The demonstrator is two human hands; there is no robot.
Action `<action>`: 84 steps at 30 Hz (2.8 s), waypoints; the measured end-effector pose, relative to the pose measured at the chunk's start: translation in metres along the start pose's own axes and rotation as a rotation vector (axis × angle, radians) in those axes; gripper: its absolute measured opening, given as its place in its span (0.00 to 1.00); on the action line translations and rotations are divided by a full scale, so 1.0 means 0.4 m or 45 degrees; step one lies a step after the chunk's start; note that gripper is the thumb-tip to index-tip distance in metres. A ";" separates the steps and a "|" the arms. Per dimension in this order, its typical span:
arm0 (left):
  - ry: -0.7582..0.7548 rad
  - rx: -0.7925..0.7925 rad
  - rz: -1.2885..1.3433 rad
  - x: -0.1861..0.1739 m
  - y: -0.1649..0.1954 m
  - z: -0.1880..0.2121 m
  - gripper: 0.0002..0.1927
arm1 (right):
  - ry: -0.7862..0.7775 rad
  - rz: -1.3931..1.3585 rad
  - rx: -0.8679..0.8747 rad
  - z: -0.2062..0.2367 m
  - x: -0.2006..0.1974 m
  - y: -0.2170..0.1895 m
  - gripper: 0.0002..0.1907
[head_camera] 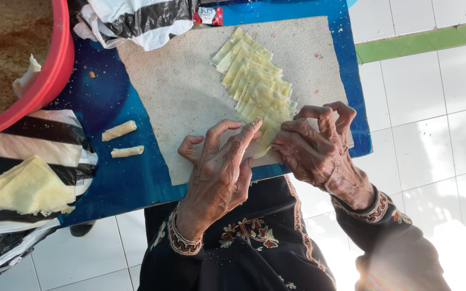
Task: The person folds and rolls spring rolls at a table. They take a square pastry wrapper, spoon filling from a red bowl onto it with a spoon, fold the sides over the filling, and roll it up, setting the finished roll with a growing pile of rolled rolls on the table.
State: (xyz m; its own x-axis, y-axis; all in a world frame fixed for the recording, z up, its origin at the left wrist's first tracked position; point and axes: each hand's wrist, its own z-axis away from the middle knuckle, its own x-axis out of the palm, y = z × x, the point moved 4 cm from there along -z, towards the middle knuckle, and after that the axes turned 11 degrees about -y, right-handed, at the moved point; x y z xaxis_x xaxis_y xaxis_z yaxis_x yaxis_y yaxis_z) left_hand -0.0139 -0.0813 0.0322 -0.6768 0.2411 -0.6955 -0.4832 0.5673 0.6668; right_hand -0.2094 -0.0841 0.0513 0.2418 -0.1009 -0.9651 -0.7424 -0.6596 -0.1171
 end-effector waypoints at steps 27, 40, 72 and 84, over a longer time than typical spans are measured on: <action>0.007 -0.019 -0.277 0.036 0.002 0.011 0.19 | 0.172 -0.917 0.604 -0.010 -0.011 0.205 0.08; 0.578 -0.179 0.013 -0.122 -0.038 0.132 0.23 | 0.066 -0.110 -0.074 -0.177 0.028 -0.122 0.09; 0.276 -0.127 -0.137 -0.197 -0.145 0.224 0.08 | 0.053 0.019 -0.897 -0.755 -0.071 -0.336 0.16; 0.268 -0.092 -0.099 -0.189 -0.172 0.241 0.11 | 0.109 0.102 -0.613 -0.814 -0.009 -0.370 0.14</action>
State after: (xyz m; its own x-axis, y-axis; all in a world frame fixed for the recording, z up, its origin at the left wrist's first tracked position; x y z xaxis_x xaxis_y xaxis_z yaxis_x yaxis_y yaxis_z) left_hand 0.1240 -0.0625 0.0131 -0.7331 0.0251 -0.6797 -0.5719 0.5183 0.6359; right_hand 0.1030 -0.2284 0.1483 0.2613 -0.2128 -0.9415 -0.3924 -0.9146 0.0978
